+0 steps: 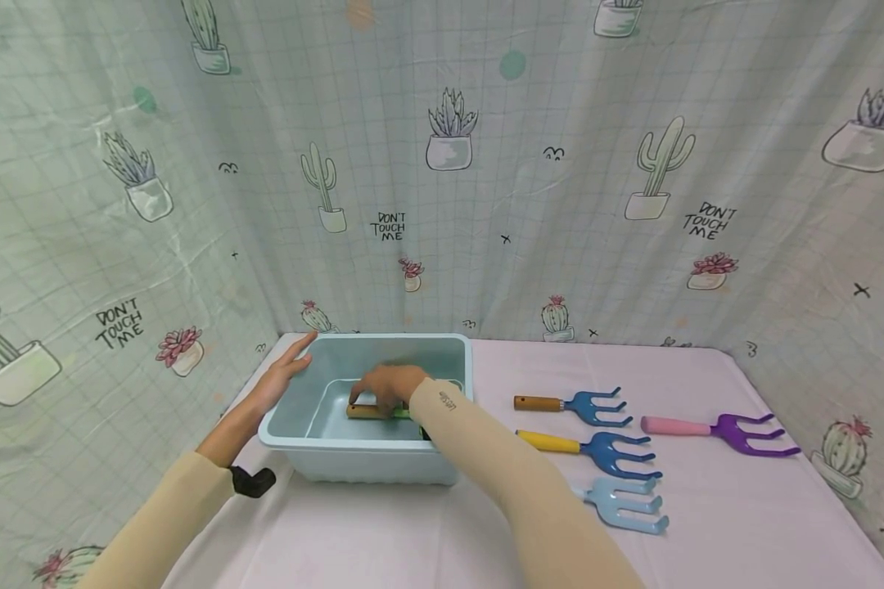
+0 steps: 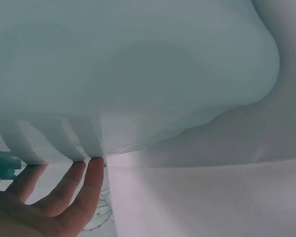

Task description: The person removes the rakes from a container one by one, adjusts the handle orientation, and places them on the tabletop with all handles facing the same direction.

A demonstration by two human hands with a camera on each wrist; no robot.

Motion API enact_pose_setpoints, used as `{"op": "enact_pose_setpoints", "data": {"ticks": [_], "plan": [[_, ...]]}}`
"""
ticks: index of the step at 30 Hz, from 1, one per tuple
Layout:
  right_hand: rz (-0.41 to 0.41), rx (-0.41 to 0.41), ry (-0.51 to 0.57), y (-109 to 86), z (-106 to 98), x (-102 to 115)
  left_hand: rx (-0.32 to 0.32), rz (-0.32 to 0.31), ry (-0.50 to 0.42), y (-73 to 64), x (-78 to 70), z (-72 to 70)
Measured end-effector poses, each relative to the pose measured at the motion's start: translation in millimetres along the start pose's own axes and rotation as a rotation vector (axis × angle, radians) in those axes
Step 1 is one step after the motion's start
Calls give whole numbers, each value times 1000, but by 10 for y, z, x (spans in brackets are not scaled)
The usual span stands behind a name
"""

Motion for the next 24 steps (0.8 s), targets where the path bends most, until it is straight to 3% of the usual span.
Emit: {"op": "enact_pose_setpoints", "data": {"ticks": [13, 24], "plan": [[-5, 27, 44, 16, -45, -25, 14, 6, -10, 16, 12, -11], [-31, 38, 20, 52, -57, -54, 24, 13, -24, 23, 20, -22]]}}
Point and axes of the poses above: each hand's wrist, its own y-axis towards the middle knuckle, its own z-axis out of the palm, x = y × z, the point moved 1 cm from there along y, towards the middle knuckle, and after that the axes turned 2 degrees about -y, right-handed, at the moved point
